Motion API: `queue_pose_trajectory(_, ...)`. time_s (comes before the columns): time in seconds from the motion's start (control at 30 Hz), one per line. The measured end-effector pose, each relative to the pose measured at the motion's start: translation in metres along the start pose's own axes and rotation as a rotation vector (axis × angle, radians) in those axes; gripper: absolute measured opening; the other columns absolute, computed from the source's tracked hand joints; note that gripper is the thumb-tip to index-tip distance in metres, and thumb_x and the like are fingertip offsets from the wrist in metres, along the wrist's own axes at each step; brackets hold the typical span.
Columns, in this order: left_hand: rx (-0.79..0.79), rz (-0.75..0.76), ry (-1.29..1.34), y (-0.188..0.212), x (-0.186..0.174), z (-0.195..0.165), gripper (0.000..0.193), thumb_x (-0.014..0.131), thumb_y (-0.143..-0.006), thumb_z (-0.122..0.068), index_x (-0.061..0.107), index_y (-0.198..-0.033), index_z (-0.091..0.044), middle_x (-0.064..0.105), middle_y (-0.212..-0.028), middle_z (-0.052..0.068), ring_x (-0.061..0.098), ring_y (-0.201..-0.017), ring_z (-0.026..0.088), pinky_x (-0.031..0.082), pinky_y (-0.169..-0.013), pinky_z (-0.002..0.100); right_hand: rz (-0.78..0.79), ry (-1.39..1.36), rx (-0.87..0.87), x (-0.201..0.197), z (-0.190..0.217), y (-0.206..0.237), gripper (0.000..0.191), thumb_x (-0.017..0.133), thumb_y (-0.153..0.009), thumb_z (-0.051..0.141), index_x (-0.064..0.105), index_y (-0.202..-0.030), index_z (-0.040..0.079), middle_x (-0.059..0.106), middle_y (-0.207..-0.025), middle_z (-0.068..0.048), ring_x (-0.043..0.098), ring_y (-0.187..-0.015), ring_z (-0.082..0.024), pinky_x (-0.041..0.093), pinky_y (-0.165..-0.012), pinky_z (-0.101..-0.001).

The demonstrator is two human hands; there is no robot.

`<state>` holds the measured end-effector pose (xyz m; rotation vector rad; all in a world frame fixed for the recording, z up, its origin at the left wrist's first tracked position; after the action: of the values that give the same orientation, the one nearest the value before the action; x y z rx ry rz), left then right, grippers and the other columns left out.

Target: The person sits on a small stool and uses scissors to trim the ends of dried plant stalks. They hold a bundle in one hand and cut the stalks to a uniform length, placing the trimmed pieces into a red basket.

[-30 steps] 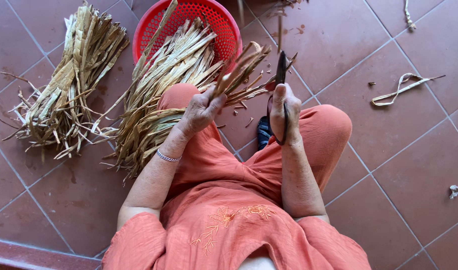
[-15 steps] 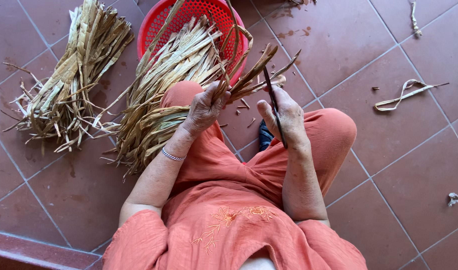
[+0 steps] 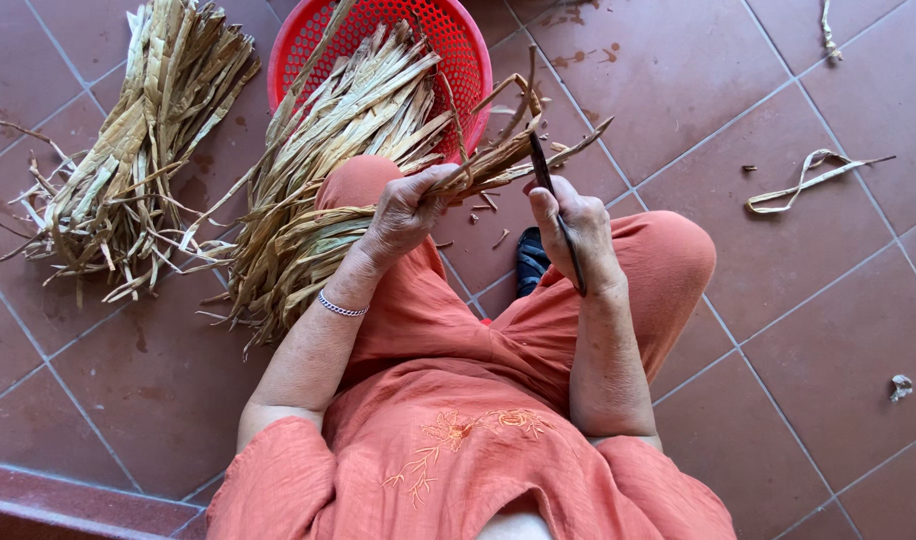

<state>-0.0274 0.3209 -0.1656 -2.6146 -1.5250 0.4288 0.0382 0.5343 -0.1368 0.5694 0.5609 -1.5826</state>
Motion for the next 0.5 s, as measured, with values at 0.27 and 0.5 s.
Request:
queue_pose_trajectory(0.27, -0.113, -0.024, 0.017, -0.003, -0.003, 0.010, 0.028, 0.064, -0.107, -0.015, 0.065, -0.133, -0.006, 0.064, -0.088, -0.002, 0.055, -0.071, 0.005, 0.051, -0.063, 0.023, -0.030, -0.438, 0.070, -0.012, -0.002, 0.000, 0.075, 0.047, -0.098, 0.070, 0.066, -0.133, 0.006, 0.049, -0.070, 0.000, 0.046, -0.063, -0.006, 0.036, -0.056, -0.0257)
queue_pose_trajectory(0.5, -0.101, 0.044, -0.117, -0.005, 0.002, -0.005, 0.027, 0.065, -0.105, -0.016, 0.065, -0.131, -0.008, 0.068, -0.084, 0.002, 0.057, -0.070, 0.008, 0.053, -0.065, 0.025, 0.104, -0.245, -0.052, -0.001, 0.026, 0.003, 0.086, 0.037, -0.098, 0.082, 0.061, -0.136, 0.008, 0.061, -0.084, -0.008, 0.061, -0.084, -0.020, 0.050, -0.076, -0.0351)
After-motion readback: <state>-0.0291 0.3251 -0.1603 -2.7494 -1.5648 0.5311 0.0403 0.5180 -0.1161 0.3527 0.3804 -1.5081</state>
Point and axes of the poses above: each hand's wrist, its own y-axis away from the middle knuckle, its own x-axis out of the palm, z = x × y, the point moved 10 cm from there along -y, towards the middle knuckle
